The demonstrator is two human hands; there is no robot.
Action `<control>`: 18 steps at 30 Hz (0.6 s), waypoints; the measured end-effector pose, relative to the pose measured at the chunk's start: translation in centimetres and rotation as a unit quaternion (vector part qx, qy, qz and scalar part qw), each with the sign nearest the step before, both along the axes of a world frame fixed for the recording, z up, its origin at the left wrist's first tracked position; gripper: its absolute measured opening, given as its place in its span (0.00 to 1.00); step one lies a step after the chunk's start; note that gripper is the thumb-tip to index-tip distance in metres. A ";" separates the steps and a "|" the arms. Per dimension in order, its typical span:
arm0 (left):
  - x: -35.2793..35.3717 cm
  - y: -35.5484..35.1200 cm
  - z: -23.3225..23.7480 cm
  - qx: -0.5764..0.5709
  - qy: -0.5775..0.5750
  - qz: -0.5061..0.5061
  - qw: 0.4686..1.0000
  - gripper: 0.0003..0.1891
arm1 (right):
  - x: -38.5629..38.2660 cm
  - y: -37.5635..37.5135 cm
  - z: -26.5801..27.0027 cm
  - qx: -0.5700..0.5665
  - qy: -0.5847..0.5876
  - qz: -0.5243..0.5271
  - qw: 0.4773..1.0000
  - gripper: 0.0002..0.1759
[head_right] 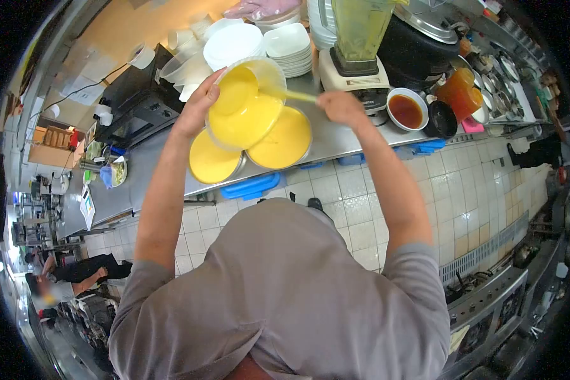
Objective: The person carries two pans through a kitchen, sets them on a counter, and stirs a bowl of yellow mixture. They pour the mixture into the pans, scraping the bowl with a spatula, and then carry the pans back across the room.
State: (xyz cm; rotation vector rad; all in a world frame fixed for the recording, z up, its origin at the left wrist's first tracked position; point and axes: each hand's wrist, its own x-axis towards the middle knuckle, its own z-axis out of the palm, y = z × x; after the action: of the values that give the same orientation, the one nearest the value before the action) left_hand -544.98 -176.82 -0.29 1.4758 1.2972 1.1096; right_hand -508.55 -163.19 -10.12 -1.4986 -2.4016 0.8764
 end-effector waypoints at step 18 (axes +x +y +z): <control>1.0 0.9 0.3 0.010 0.045 -0.018 0.999 0.33 | -2.5 -3.7 3.7 0.022 -0.073 -0.021 0.997 0.17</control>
State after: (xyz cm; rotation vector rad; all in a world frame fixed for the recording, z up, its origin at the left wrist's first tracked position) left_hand -543.98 -175.90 0.04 1.5750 1.3191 1.0455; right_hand -511.08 -166.86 -6.46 -1.6423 -2.4621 0.7236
